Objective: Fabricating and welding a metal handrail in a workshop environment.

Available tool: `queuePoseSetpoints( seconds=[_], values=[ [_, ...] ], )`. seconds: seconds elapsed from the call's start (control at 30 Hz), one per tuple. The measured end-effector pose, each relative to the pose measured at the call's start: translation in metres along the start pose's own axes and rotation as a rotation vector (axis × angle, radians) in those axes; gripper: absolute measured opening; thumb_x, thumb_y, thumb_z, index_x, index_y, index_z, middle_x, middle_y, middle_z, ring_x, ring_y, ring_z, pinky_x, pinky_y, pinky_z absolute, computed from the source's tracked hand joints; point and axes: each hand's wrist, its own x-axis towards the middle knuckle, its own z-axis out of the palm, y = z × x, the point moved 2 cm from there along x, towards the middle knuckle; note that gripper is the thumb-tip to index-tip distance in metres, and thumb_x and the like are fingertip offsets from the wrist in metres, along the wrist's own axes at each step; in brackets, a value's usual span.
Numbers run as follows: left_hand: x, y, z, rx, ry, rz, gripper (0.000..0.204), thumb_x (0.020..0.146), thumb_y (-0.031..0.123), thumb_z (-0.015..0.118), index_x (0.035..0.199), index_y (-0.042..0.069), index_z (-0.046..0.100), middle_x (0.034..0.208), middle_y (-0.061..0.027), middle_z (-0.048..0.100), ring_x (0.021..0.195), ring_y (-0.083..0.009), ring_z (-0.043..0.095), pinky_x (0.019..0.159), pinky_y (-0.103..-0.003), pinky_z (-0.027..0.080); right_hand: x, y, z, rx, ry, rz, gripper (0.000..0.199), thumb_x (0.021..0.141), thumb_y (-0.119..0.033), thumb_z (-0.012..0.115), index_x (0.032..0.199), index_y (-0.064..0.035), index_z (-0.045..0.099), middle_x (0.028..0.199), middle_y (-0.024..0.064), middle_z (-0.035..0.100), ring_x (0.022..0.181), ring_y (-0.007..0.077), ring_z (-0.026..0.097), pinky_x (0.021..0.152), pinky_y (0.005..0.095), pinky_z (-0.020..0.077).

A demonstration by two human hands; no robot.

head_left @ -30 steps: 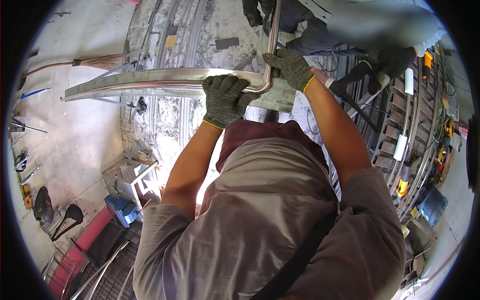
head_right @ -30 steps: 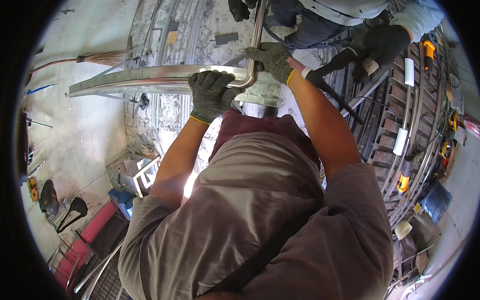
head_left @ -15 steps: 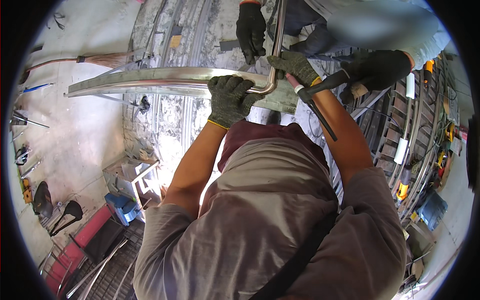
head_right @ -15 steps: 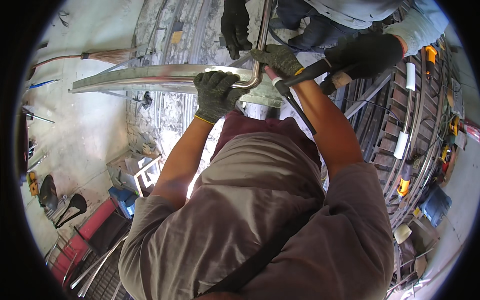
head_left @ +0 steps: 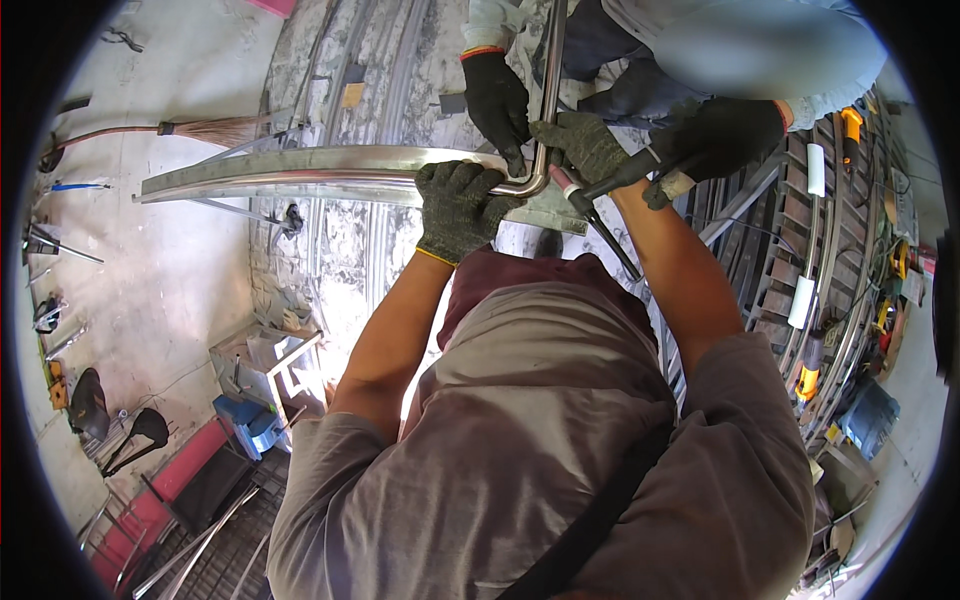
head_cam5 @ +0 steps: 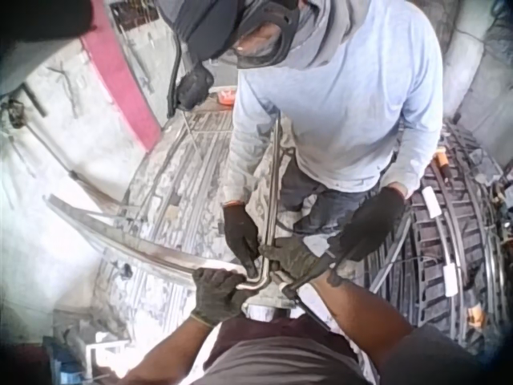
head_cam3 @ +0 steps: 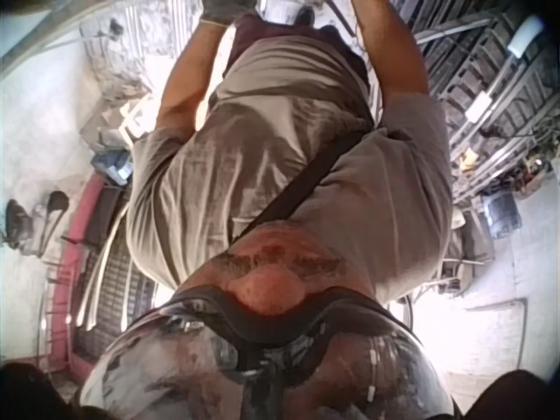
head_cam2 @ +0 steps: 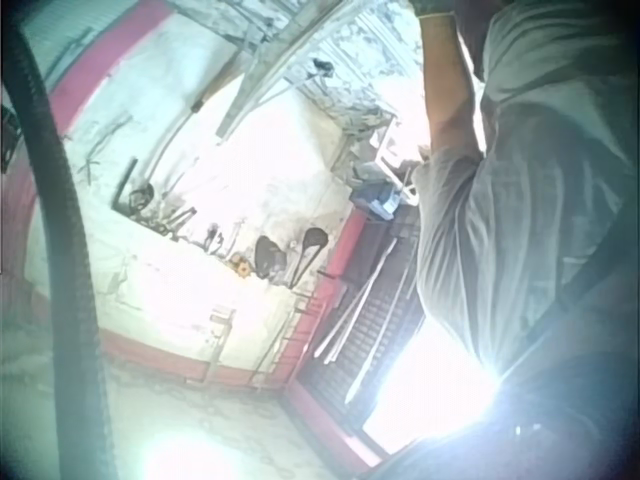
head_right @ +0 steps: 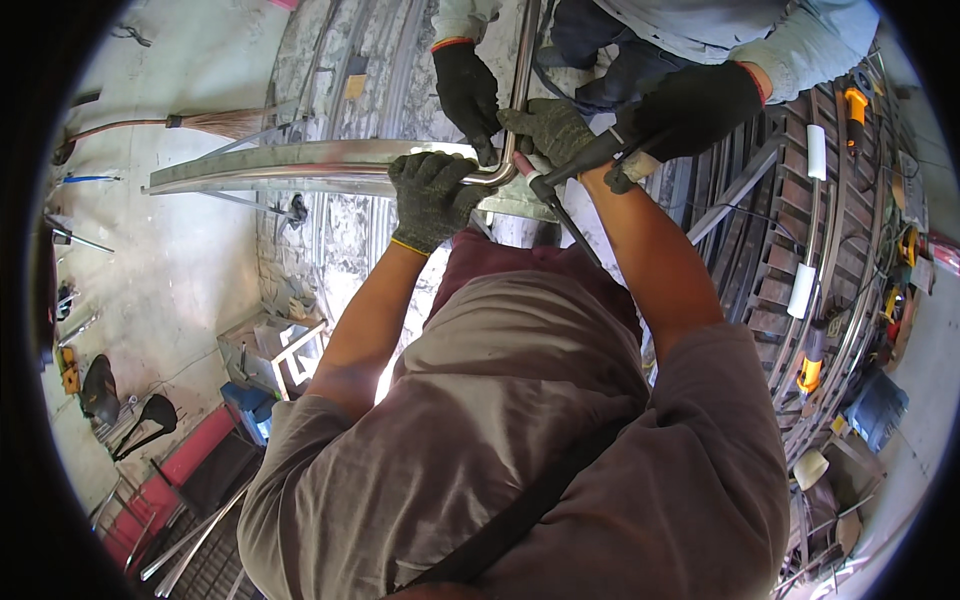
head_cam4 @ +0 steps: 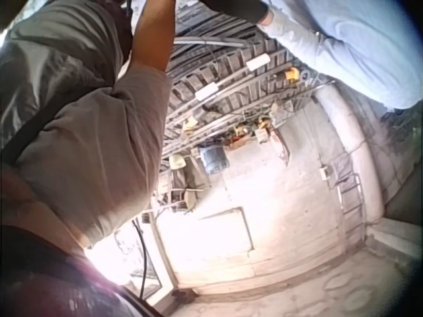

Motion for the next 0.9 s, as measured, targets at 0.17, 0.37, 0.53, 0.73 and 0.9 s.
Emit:
queuePoseSetpoints(
  seconds=[0.17, 0.37, 0.53, 0.73, 0.9],
  values=[
    [0.003, 0.003, -0.004, 0.029, 0.038, 0.042, 0.034, 0.083, 0.048, 0.076, 0.103, 0.021, 0.073, 0.099, -0.0002, 0.070, 0.094, -0.0276, 0.064, 0.086, -0.048, 0.042, -0.004, 0.000, -0.004, -0.221, 0.004, -0.345, 0.044, 0.093, -0.042, 0.080, 0.084, 0.0009, 0.073, 0.068, 0.0066, 0.068, 0.057, 0.0130, 0.059, 0.054, 0.0309, 0.0465],
    [0.000, 0.000, 0.001, -0.005, 0.028, 0.018, 0.035, 0.081, 0.047, 0.076, 0.105, 0.022, 0.074, 0.102, -0.0039, 0.067, 0.100, -0.0306, 0.062, 0.091, -0.052, 0.039, -0.005, -0.003, -0.001, -0.194, 0.039, -0.413, 0.045, 0.093, -0.042, 0.081, 0.081, 0.0006, 0.073, 0.067, 0.0070, 0.067, 0.058, 0.0137, 0.060, 0.055, 0.0326, 0.0479],
    [0.002, 0.002, -0.002, 0.018, 0.027, 0.027, 0.035, 0.082, 0.047, 0.076, 0.105, 0.022, 0.073, 0.103, -0.0022, 0.069, 0.100, -0.0295, 0.063, 0.091, -0.051, 0.040, 0.002, 0.005, -0.004, -0.244, 0.045, -0.450, 0.045, 0.094, -0.041, 0.081, 0.081, 0.0014, 0.073, 0.067, 0.0076, 0.067, 0.060, 0.0141, 0.062, 0.057, 0.0320, 0.0493],
    [0.002, 0.001, -0.003, 0.017, 0.045, 0.041, 0.034, 0.084, 0.047, 0.076, 0.106, 0.022, 0.073, 0.103, -0.0016, 0.070, 0.099, -0.0291, 0.064, 0.090, -0.050, 0.041, 0.002, 0.009, -0.003, -0.471, 0.078, -0.683, 0.034, 0.100, -0.033, 0.073, 0.091, -0.0002, 0.075, 0.071, 0.0081, 0.067, 0.062, 0.0162, 0.064, 0.058, 0.0332, 0.0518],
    [0.003, 0.003, -0.002, 0.019, 0.046, 0.044, 0.036, 0.082, 0.048, 0.077, 0.106, 0.022, 0.073, 0.103, -0.0024, 0.070, 0.099, -0.0299, 0.064, 0.090, -0.050, 0.042, 0.006, 0.019, -0.011, -0.720, 0.054, -0.790, 0.019, 0.101, -0.017, 0.067, 0.114, -0.0076, 0.077, 0.078, 0.0093, 0.067, 0.065, 0.0192, 0.066, 0.059, 0.0335, 0.0540]
  ],
)
